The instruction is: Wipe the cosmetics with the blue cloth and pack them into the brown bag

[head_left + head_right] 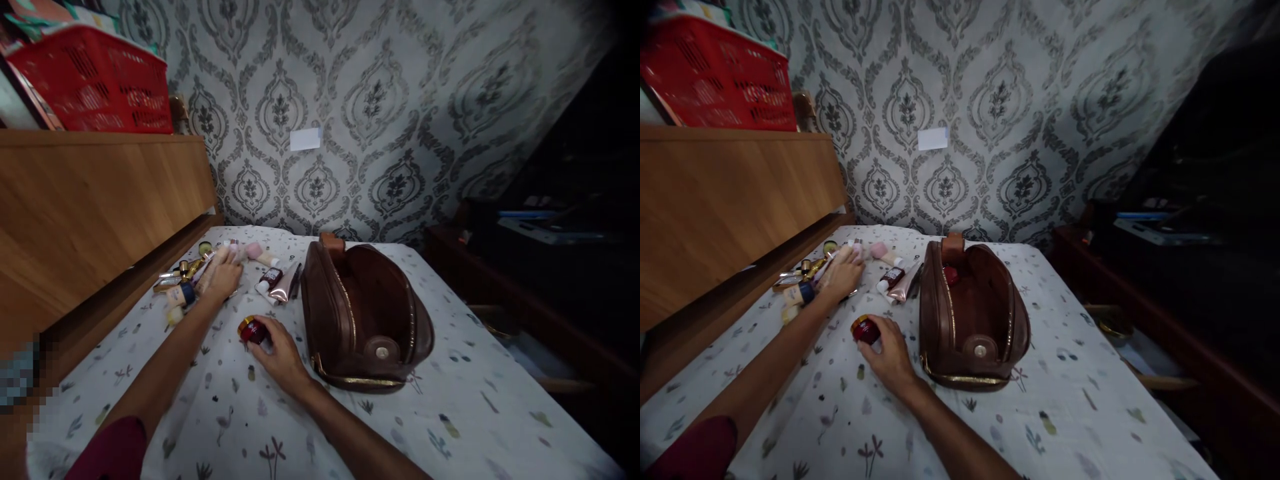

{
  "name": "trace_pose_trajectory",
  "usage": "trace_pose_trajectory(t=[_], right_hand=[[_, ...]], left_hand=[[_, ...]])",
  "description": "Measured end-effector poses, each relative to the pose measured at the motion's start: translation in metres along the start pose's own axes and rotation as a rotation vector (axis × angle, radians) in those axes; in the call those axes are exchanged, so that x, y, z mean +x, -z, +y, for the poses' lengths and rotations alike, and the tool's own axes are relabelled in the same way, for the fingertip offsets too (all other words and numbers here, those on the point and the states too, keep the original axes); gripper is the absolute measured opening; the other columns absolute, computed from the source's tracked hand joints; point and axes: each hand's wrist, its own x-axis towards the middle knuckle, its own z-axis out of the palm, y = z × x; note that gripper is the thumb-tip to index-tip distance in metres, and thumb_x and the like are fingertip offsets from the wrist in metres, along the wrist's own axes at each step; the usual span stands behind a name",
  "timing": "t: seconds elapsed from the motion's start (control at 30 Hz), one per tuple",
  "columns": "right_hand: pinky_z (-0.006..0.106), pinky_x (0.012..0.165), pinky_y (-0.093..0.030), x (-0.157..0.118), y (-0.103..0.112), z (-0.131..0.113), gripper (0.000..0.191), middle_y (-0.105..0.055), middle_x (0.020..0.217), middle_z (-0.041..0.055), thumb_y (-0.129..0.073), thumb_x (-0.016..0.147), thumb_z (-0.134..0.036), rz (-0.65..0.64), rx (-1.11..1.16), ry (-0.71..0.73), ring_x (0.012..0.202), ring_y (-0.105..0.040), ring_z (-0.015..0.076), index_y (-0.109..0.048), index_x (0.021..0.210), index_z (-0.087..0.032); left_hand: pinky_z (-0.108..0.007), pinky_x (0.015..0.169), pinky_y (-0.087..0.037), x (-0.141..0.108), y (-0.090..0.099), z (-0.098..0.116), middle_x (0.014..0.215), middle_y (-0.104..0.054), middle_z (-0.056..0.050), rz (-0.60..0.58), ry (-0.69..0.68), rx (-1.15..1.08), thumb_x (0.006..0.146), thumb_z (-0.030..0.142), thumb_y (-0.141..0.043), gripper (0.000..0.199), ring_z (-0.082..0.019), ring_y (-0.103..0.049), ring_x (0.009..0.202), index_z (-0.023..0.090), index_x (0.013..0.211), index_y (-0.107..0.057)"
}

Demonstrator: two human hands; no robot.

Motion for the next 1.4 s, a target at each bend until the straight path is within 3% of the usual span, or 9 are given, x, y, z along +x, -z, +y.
trace_pose_trajectory(t=[0.17, 0.27, 0.4, 0.5, 0.6, 0.73, 0.87, 1.1, 1.4], right_hand=[[0.044, 0.101, -0.048, 0.002, 0.002, -0.002, 0.047, -0.067, 0.122, 0.0109, -0.067, 0.079, -0.019, -0.023, -0.006, 0.018, 0.113, -0.062, 0.0262, -0.06, 0.125, -0.02], [0.045, 0.101, -0.048, 0.003, 0.001, -0.004, 0.045, -0.067, 0.122, 0.0116, -0.067, 0.079, -0.02, -0.03, -0.007, 0.014, 0.114, -0.061, 0.0268, -0.061, 0.123, -0.019], [0.045, 0.103, -0.046, 0.003, 0.002, -0.006, 0.047, -0.065, 0.125, 0.0129, -0.065, 0.08, -0.024, -0.032, -0.015, -0.028, 0.117, -0.06, 0.0273, -0.057, 0.127, -0.018], [0.046, 0.102, -0.047, 0.002, 0.003, -0.008, 0.054, -0.063, 0.125, 0.0156, -0.065, 0.081, -0.029, -0.042, -0.036, -0.081, 0.117, -0.06, 0.0283, -0.051, 0.131, -0.014], [0.045, 0.1, -0.048, 0.002, 0.005, -0.011, 0.05, -0.064, 0.121, 0.015, -0.064, 0.083, -0.031, -0.057, -0.055, -0.082, 0.113, -0.061, 0.0276, -0.051, 0.128, -0.014], [0.043, 0.092, -0.05, 0.002, 0.004, -0.013, 0.04, -0.066, 0.11, 0.011, -0.063, 0.083, -0.029, -0.05, -0.08, -0.077, 0.101, -0.063, 0.0258, -0.054, 0.12, -0.017], [0.041, 0.086, -0.052, 0.003, 0.004, -0.012, 0.034, -0.067, 0.105, 0.0094, -0.064, 0.082, -0.03, -0.032, -0.082, -0.085, 0.096, -0.063, 0.0257, -0.057, 0.112, -0.017], [0.045, 0.09, -0.051, 0.003, 0.001, -0.006, 0.039, -0.066, 0.109, 0.0112, -0.066, 0.081, -0.035, -0.02, -0.1, -0.093, 0.101, -0.062, 0.0285, -0.055, 0.114, -0.018], [0.046, 0.09, -0.051, 0.001, 0.0, -0.004, 0.036, -0.067, 0.106, 0.0111, -0.062, 0.082, -0.035, -0.016, -0.138, -0.065, 0.101, -0.062, 0.0295, -0.056, 0.114, -0.018]], left_hand=[[-0.044, 0.11, -0.038, -0.001, 0.015, -0.007, 0.105, -0.071, -0.015, 0.041, 0.023, -0.064, 0.079, -0.002, -0.045, 0.03, -0.028, -0.052, 0.127, 0.013, 0.09, -0.069], [-0.039, 0.105, -0.043, -0.011, 0.021, 0.0, 0.115, -0.069, -0.012, 0.081, 0.047, -0.137, 0.078, -0.001, -0.046, 0.04, -0.026, -0.056, 0.12, 0.015, 0.107, -0.067], [-0.035, 0.094, -0.049, -0.039, 0.024, 0.019, 0.12, -0.067, -0.012, 0.147, 0.087, -0.256, 0.091, 0.014, -0.044, 0.036, -0.025, -0.061, 0.111, 0.014, 0.124, -0.058], [-0.032, 0.087, -0.05, -0.065, 0.029, 0.041, 0.105, -0.071, -0.009, 0.265, 0.086, -0.551, 0.099, 0.033, -0.043, 0.031, -0.022, -0.065, 0.096, 0.015, 0.116, -0.06], [-0.03, 0.083, -0.049, -0.091, 0.038, 0.062, 0.096, -0.071, -0.006, 0.344, 0.079, -0.787, 0.1, 0.038, -0.041, 0.032, -0.02, -0.065, 0.089, 0.017, 0.104, -0.064], [-0.032, 0.086, -0.049, -0.116, 0.045, 0.077, 0.098, -0.071, -0.008, 0.286, -0.069, -0.93, 0.099, 0.042, -0.044, 0.034, -0.02, -0.065, 0.092, 0.017, 0.103, -0.066], [-0.036, 0.092, -0.049, -0.126, 0.038, 0.072, 0.108, -0.071, -0.012, 0.261, -0.123, -1.073, 0.102, 0.042, -0.036, 0.042, -0.023, -0.065, 0.102, 0.015, 0.109, -0.068], [-0.042, 0.112, -0.038, -0.125, 0.019, 0.064, 0.134, -0.06, -0.014, 0.131, -0.191, -0.911, 0.102, 0.039, -0.038, 0.042, -0.024, -0.053, 0.127, 0.018, 0.131, -0.059], [-0.034, 0.098, -0.046, -0.127, 0.025, 0.058, 0.115, -0.062, -0.009, 0.035, -0.134, -0.789, 0.103, 0.042, -0.034, 0.04, -0.021, -0.061, 0.106, 0.02, 0.129, -0.056]])
